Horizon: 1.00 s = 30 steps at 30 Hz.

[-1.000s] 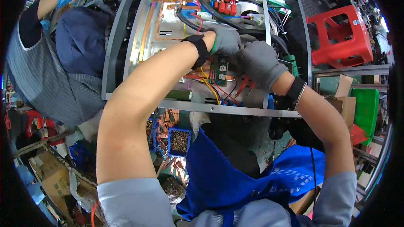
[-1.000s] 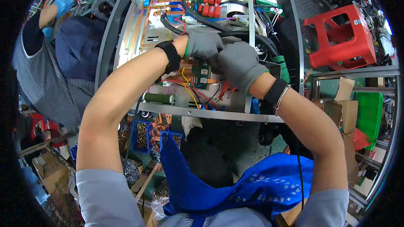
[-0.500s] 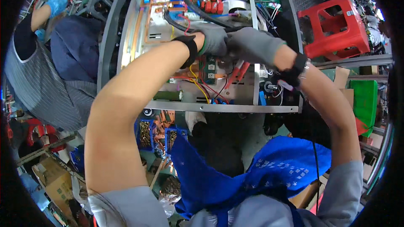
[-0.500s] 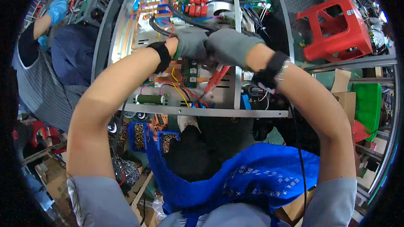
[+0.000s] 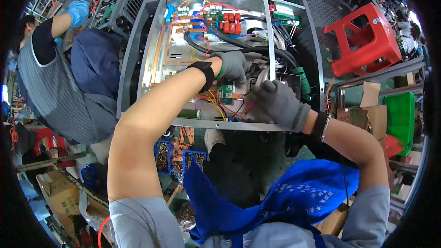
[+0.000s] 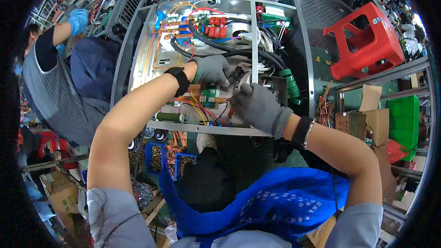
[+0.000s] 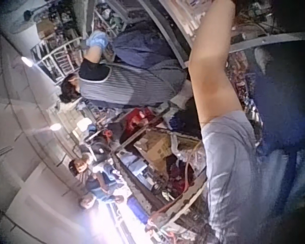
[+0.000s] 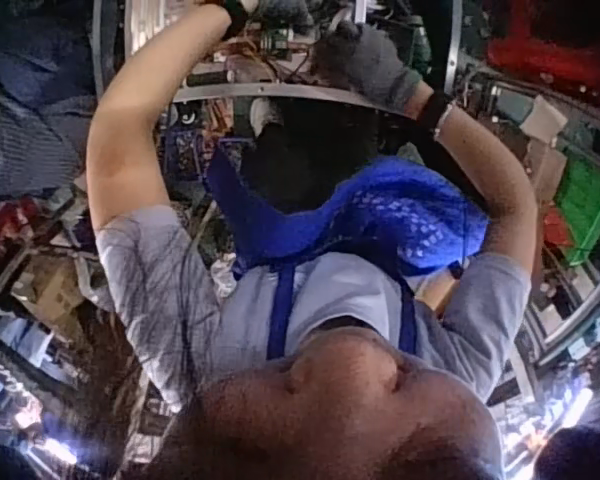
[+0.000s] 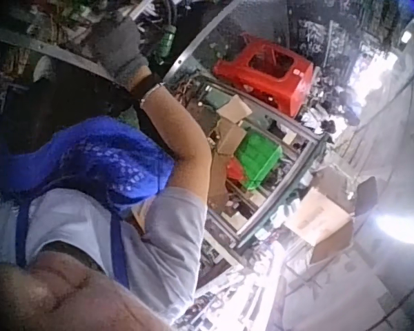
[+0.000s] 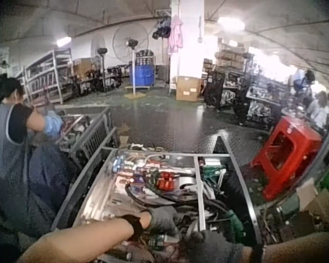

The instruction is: The recorder is wiring and securing internal components of a solar inverter unit using hand tools and an electric screwdriver.

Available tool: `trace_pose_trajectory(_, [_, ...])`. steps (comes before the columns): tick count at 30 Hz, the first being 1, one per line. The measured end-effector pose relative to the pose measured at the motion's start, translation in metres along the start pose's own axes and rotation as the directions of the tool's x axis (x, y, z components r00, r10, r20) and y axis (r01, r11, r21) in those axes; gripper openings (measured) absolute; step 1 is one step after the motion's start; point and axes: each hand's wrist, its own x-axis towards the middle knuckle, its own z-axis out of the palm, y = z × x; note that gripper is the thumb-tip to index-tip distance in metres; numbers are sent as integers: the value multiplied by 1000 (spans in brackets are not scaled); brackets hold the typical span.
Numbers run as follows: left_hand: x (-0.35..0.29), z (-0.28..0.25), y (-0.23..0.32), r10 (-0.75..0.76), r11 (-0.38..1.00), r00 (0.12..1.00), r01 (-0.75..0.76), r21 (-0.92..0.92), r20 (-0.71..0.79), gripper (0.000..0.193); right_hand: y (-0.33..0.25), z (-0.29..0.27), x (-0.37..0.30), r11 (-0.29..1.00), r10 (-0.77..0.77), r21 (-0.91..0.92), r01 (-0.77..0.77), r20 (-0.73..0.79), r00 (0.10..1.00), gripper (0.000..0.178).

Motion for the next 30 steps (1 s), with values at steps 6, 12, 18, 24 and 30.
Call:
trace_pose_trajectory(6, [-21,8,10,-19,998,969,33,52,-244,30,10,-3,-1,992,51,116,-49,-17,999,30])
trace_pose_trajectory(12, [-90,18,58,-130,958,948,44,-284,-289,32,23,-3,0,985,145,118,-123,-204,968,28])
trace_pose_trajectory(18, [-87,29,63,-203,836,975,124,-534,-92,37,32,-3,10,984,133,130,-121,-92,987,23])
trace_pose_trajectory(24, [-95,6,41,-174,508,962,269,-818,209,34,40,-5,15,955,189,241,-173,-45,981,26])
trace_pose_trajectory(30, [-84,31,53,-43,268,981,196,-943,192,29,72,5,15,930,-94,356,89,-4,996,20])
